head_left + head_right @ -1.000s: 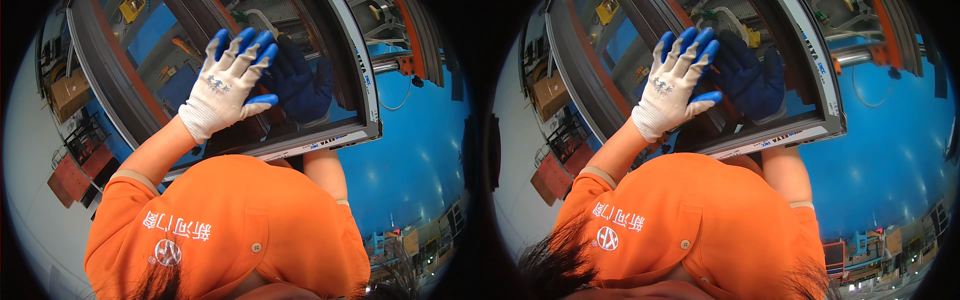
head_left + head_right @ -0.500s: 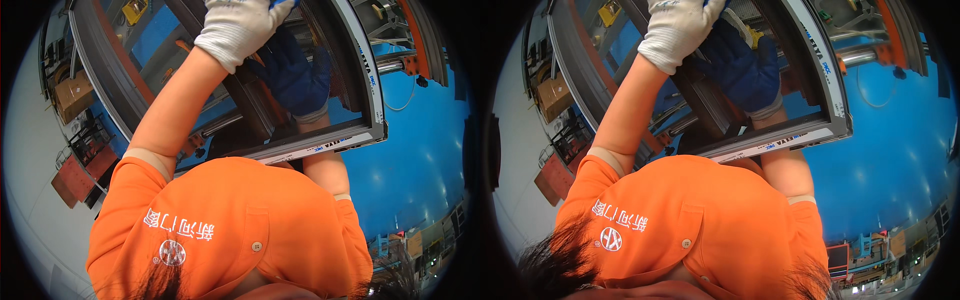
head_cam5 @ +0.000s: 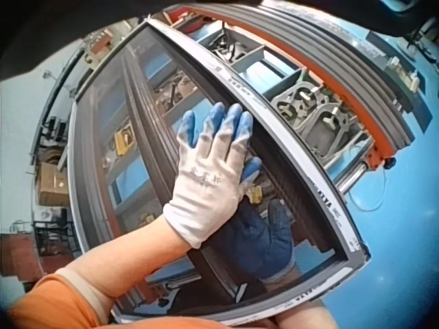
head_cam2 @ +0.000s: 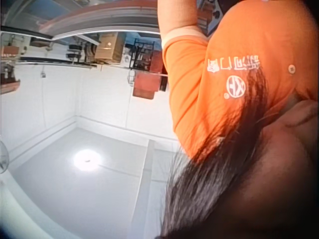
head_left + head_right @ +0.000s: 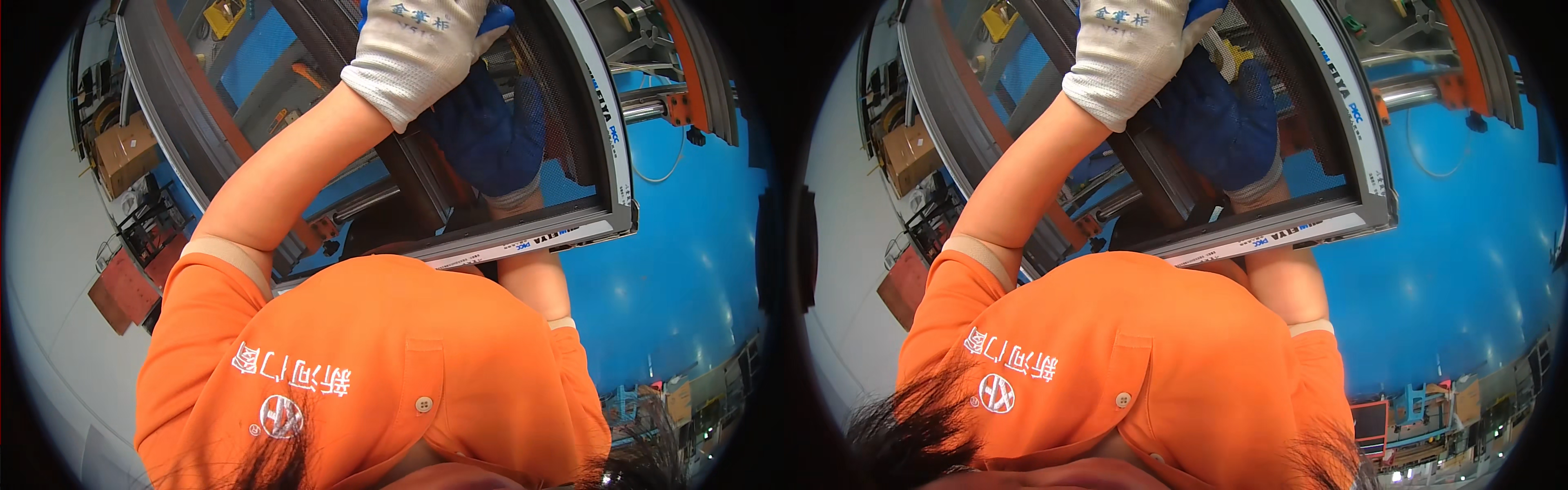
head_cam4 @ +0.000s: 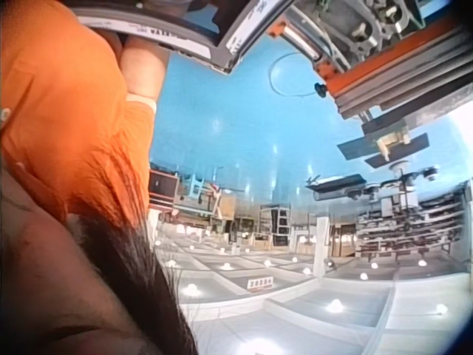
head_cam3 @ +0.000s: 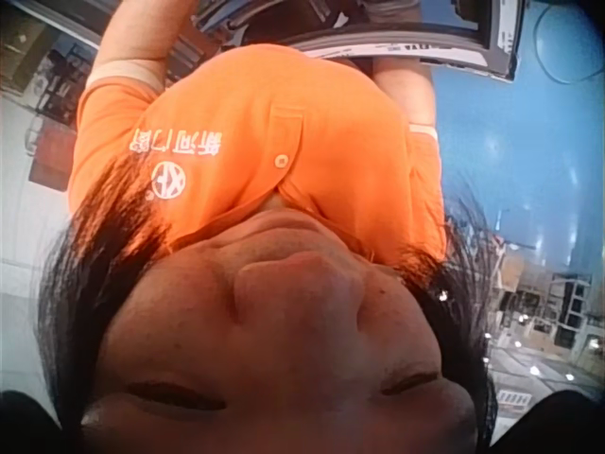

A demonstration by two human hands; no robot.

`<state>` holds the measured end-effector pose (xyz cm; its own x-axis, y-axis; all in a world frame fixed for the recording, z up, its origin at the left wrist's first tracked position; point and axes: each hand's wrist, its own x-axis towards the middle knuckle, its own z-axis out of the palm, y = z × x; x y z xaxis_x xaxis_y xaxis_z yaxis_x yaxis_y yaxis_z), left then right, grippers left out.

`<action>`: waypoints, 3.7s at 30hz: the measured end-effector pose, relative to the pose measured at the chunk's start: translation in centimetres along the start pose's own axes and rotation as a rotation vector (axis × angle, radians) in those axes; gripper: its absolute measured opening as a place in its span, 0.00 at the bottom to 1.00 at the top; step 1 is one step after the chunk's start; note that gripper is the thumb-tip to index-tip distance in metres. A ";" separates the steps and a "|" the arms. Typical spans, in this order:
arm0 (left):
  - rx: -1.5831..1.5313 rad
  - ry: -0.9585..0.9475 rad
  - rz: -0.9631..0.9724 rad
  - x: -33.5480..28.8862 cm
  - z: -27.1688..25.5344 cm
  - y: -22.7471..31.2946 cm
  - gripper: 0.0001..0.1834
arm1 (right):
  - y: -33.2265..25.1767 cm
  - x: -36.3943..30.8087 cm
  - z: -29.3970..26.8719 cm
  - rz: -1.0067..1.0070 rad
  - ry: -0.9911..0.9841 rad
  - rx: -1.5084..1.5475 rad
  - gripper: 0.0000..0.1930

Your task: Assemble and adjust the metal frame of a window using a hammer and cleaning cloth.

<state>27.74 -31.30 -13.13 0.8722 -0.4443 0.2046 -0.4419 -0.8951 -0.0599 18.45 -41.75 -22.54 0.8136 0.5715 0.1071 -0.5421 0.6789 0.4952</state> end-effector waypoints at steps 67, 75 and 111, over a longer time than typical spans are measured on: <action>-0.753 -0.371 0.317 -9.8 -3.0 3.9 0.51 | 5.7 2.8 -2.8 -1.007 -0.348 -0.937 0.40; -0.374 -0.197 0.206 -5.9 -3.3 -3.0 0.41 | 1.7 -0.4 -0.4 -0.386 -0.063 -0.520 0.39; -0.379 -0.410 0.207 -10.7 -3.5 0.0 0.52 | -1.7 -2.1 -0.2 0.014 0.095 -0.141 0.41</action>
<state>17.64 -26.44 -11.95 0.7363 -0.6541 -0.1730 -0.5895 -0.7457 0.3105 17.63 -44.04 -23.80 0.7856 0.6180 0.0282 -0.5831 0.7245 0.3675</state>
